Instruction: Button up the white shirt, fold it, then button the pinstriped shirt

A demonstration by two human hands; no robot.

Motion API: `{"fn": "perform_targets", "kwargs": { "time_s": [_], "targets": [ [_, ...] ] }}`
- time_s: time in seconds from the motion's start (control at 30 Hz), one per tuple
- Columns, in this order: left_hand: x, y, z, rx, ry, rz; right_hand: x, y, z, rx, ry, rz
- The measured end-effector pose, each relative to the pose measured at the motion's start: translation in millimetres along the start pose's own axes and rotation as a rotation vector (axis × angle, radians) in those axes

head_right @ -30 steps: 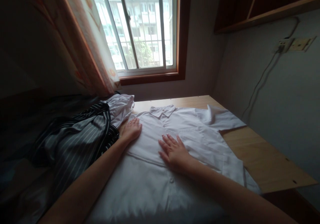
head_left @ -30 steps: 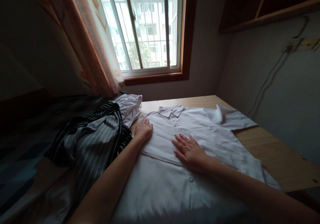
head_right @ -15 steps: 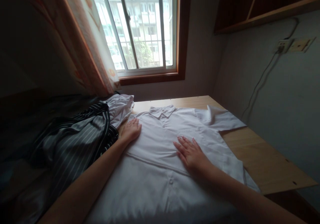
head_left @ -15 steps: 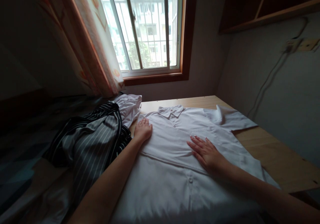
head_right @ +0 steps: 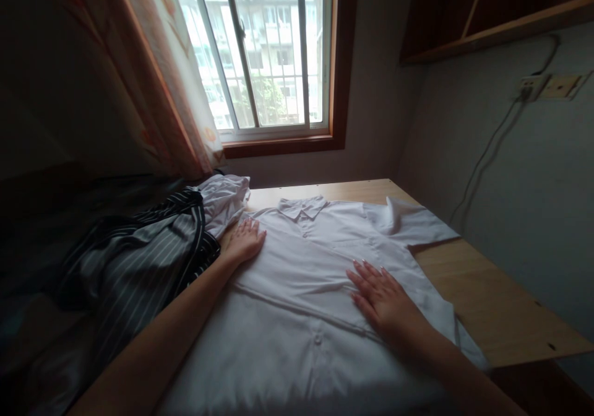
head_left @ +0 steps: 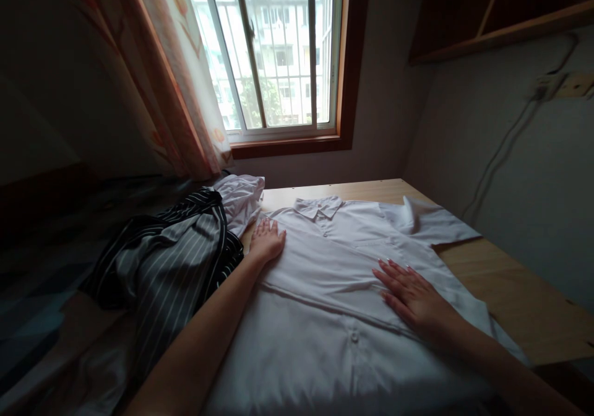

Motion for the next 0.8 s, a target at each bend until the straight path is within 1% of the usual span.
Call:
{"fn": "perform_targets", "kwargs": {
  "time_s": [0.17, 0.33, 0.47, 0.53, 0.7, 0.8],
  "targets": [
    [4, -2, -0.7, 0.008, -0.008, -0.007, -8, 4, -3, -0.002, -0.012, 0.002],
    [17, -3, -3.1, 0.018, 0.014, -0.086, -8, 4, -5, 0.022, -0.019, 0.011],
    [27, -1, -2.9, 0.023, -0.021, -0.120, -8, 7, -3, 0.050, -0.028, 0.021],
    [32, -1, -2.7, 0.027, -0.021, -0.120, -8, 8, -3, 0.065, -0.022, 0.026],
    [42, -5, -2.9, 0.020, 0.020, -0.089, -8, 9, -2, 0.077, -0.008, 0.033],
    [47, -8, -1.9, 0.011, 0.014, -0.072, -8, 9, -3, 0.068, -0.010, 0.032]
  ]
}}
Point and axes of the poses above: each hand's wrist, its own x-axis towards the middle knuckle, its own z-axis out of the palm, y = z × x, the point moved 5 cm from there along x, towards the middle knuckle, and after that the axes turned 11 degrees about x, right-handed, at the moved point
